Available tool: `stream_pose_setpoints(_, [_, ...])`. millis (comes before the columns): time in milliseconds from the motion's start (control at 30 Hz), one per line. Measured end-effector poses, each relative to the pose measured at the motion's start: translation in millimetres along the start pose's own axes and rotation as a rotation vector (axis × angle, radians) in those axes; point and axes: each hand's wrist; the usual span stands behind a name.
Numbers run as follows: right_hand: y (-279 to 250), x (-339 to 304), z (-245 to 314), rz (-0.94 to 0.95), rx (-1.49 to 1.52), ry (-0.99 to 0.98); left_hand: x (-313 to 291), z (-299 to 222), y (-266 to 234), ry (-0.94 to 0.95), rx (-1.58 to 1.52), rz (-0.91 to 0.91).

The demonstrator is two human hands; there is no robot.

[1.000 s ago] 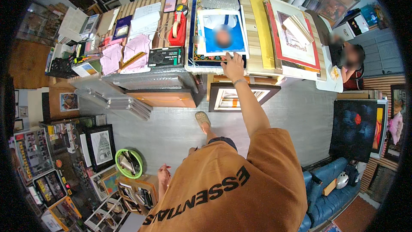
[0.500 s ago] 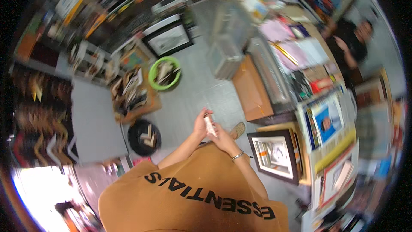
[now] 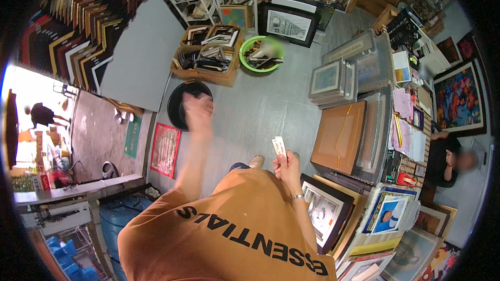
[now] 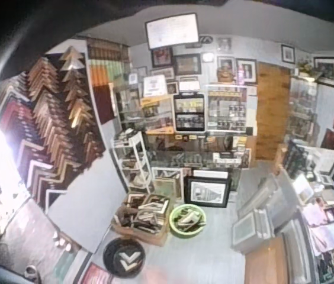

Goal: The person organizes picture frames and artwork in a cluttered shop. They handle small cards and a blue artwork piece, placing them into a white frame. They also move a framed portrait of a man and other frames around a table.

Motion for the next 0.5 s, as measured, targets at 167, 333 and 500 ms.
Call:
stream_pose_setpoints(167, [0,3,22,0.093,-0.221,-0.137,129,-300,-37,0.756,0.107,-0.023])
stream_pose_setpoints(333, [-12,15,54,0.082,-0.326,-0.218,112,-454,-60,0.867,-0.118,0.058])
stream_pose_setpoints(500, [-22,37,68,-0.011,-0.257,-0.250,108,-370,-71,0.682,-0.025,0.038])
Point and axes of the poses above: each hand's wrist, its own x-axis towards the middle knuckle, its own y-axis out of the palm, z = x × y, and after that the axes turned 7 degrees about -z, right-handed
